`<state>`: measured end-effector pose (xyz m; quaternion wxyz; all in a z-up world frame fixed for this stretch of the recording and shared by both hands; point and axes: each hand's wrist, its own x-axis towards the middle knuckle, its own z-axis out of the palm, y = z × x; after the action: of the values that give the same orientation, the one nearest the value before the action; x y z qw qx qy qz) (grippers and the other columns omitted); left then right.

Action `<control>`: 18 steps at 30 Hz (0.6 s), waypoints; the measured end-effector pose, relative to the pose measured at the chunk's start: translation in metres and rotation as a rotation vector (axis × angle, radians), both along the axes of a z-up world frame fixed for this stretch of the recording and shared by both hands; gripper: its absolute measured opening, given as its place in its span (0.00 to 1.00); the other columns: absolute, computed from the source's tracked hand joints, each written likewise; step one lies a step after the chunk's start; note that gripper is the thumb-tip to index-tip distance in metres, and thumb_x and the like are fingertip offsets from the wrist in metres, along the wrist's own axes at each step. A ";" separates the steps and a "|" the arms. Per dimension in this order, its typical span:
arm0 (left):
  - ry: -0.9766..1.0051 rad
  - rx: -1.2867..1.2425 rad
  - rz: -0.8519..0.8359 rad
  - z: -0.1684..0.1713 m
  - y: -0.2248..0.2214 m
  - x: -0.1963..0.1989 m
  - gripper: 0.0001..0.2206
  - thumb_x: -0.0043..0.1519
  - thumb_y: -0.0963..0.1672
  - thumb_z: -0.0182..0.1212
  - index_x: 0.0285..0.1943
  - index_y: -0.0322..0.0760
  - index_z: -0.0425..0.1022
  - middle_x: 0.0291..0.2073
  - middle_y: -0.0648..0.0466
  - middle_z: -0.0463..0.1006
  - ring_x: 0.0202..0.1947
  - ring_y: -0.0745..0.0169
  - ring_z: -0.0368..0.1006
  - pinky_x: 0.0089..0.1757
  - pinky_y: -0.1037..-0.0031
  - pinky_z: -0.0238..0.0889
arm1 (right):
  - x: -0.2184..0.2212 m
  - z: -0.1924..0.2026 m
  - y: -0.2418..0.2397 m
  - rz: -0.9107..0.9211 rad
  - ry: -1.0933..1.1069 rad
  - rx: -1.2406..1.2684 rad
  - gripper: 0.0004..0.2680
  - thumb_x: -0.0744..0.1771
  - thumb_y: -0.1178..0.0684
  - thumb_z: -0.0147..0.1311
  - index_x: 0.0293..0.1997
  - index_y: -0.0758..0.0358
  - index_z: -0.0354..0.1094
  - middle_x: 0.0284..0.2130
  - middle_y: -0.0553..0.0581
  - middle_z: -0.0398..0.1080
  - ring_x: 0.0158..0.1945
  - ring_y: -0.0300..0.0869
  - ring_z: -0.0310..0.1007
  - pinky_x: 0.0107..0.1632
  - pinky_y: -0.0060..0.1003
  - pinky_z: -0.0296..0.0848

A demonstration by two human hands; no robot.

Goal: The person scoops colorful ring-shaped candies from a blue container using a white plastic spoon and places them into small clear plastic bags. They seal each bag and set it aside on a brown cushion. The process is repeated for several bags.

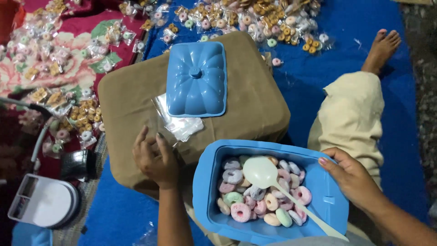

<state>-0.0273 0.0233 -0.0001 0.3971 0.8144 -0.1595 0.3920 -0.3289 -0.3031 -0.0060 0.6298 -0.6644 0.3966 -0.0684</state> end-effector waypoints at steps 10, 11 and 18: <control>-0.013 -0.365 -0.289 0.010 -0.041 -0.050 0.06 0.71 0.40 0.54 0.40 0.32 0.67 0.57 0.32 0.74 0.61 0.38 0.72 0.62 0.53 0.65 | 0.060 0.016 -0.055 0.285 0.052 0.180 0.06 0.69 0.51 0.54 0.44 0.63 0.72 0.24 0.61 0.72 0.21 0.45 0.71 0.24 0.38 0.70; -0.014 -0.360 -0.277 0.013 -0.040 -0.055 0.06 0.71 0.40 0.54 0.40 0.32 0.67 0.57 0.32 0.74 0.61 0.38 0.72 0.62 0.53 0.65 | 0.057 0.009 -0.059 0.297 0.052 0.185 0.06 0.69 0.51 0.54 0.44 0.63 0.72 0.24 0.61 0.72 0.21 0.45 0.71 0.24 0.38 0.70; 0.275 -0.527 -0.356 0.011 -0.057 -0.071 0.07 0.72 0.43 0.53 0.44 0.35 0.74 0.50 0.41 0.80 0.55 0.49 0.77 0.60 0.59 0.71 | 0.033 -0.001 -0.075 0.220 -0.006 0.199 0.07 0.69 0.52 0.54 0.46 0.64 0.72 0.23 0.62 0.72 0.21 0.47 0.72 0.24 0.40 0.72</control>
<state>-0.0978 -0.0339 0.0107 0.6736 0.6885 -0.1374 0.2312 -0.2962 -0.3776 -0.0066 0.6974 -0.6379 0.3242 0.0388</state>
